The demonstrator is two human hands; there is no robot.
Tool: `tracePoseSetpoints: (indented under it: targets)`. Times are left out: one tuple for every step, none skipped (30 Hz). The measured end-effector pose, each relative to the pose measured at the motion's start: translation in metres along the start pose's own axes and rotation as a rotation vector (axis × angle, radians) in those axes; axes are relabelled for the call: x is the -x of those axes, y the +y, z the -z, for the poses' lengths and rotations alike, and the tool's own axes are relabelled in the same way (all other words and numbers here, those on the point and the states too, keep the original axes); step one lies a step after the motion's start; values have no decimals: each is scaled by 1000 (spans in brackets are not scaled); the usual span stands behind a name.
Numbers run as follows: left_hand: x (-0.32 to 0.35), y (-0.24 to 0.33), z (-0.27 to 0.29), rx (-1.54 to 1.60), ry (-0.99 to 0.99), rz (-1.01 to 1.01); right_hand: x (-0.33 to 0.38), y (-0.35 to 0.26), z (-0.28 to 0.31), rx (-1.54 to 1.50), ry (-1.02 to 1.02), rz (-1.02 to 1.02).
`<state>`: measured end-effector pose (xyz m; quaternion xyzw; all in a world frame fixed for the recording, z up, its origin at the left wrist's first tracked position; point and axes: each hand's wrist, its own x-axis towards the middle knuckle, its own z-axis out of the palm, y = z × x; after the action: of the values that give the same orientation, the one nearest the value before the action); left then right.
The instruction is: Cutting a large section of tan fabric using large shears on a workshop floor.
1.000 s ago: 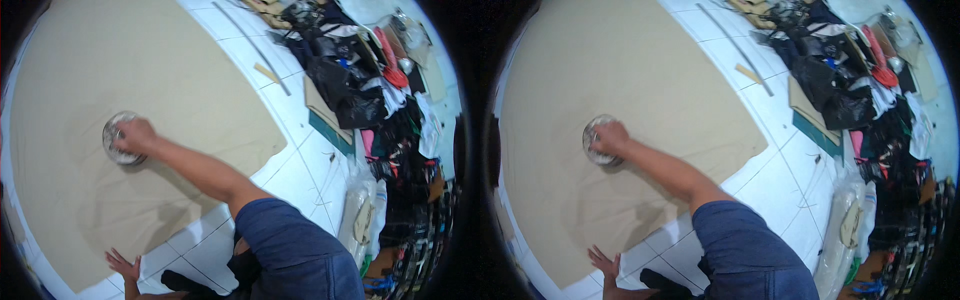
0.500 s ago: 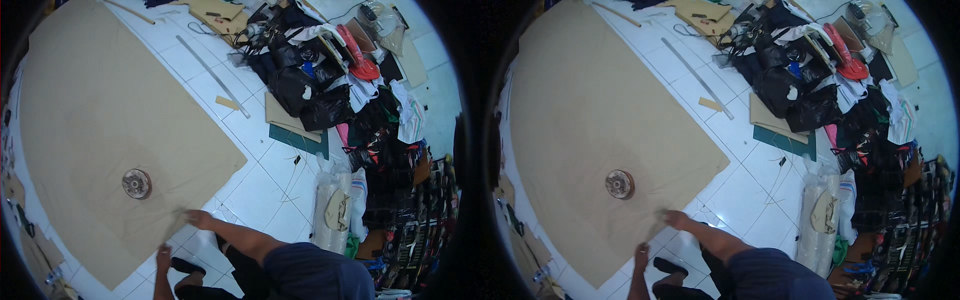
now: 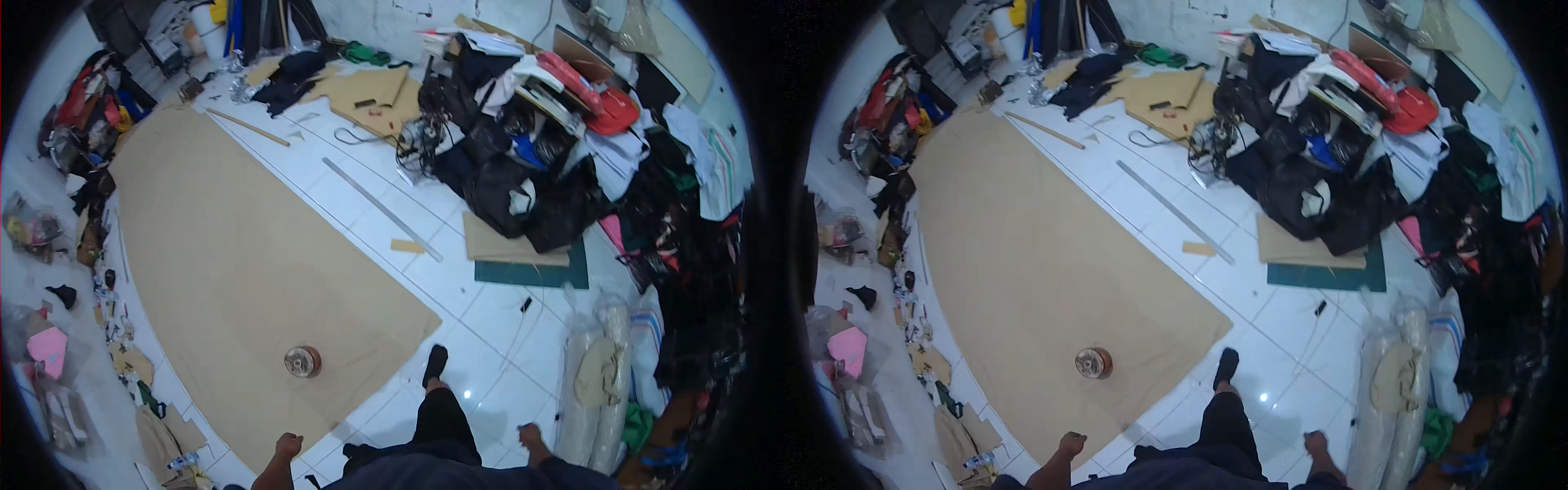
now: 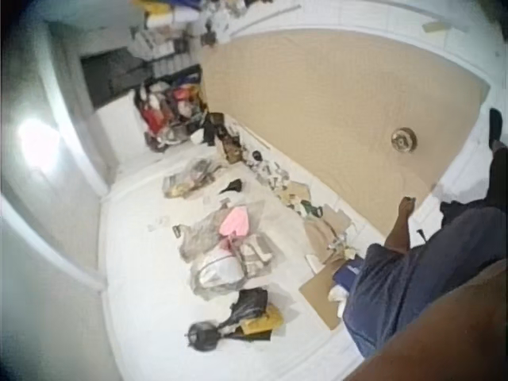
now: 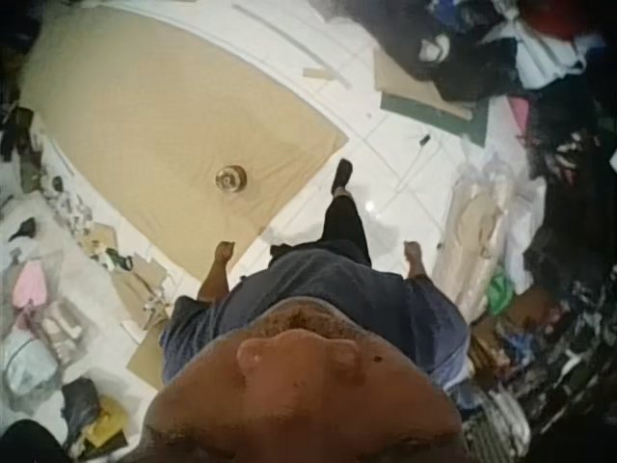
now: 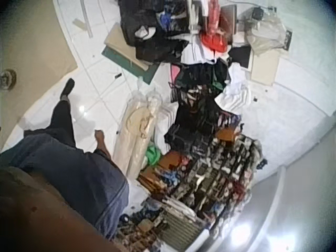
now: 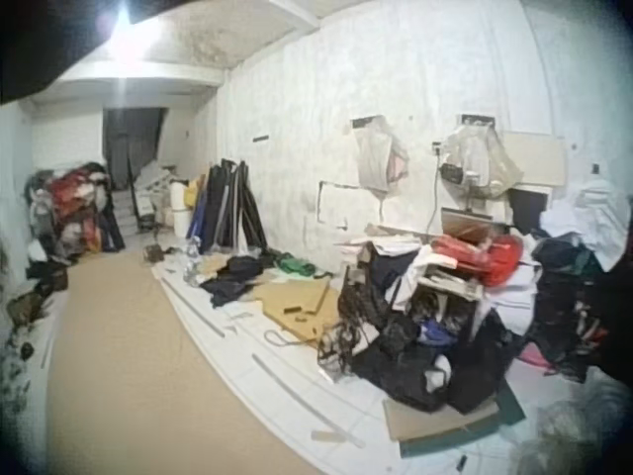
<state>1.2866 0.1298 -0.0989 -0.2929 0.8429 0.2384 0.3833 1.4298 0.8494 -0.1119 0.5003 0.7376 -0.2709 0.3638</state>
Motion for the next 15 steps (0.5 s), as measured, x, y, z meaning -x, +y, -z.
tracePoseSetpoints:
  targets:
    - [2, 19, 4, 7, -1, 78, -24, -12, -2, -36, -132, 73]
    - [8, 39, 15, -9, 45, 146, -8, -63, -6, -120, -200, 89]
    - [-4, 70, 15, 13, 23, 17, -3, -104, 5, 16, -265, 264]
    - [-14, 93, 12, 30, -9, -111, -15, -141, 15, 166, -317, 332]
    - [-9, 159, 15, 231, 12, -145, -29, -163, 19, 21, -193, 443]
    - [-9, 207, 19, 269, 79, -193, -43, -205, 32, -18, -148, 461]
    - [-14, 245, 24, 333, 70, -290, -35, -262, 54, -3, -90, 517]
    - [-6, 305, 32, 358, 74, -391, -55, -291, 72, -53, -56, 547]
    - [8, 357, 48, 375, 97, -477, -44, -339, 99, 48, 36, 595]
    - [16, 401, 63, 414, 21, -510, -49, -376, 119, 43, 111, 693]
    - [19, 433, 75, 450, -67, -547, -67, -405, 134, 16, 180, 751]
    - [15, 451, 85, 464, -63, -542, -76, -440, 150, 61, 218, 827]
    - [9, 467, 93, 457, -80, -522, -73, -477, 165, 62, 213, 824]
    - [-3, 486, 100, 444, -109, -516, -83, -502, 176, 26, 212, 864]
    - [-22, 487, 101, 460, -104, -513, -82, -532, 184, -3, 173, 890]
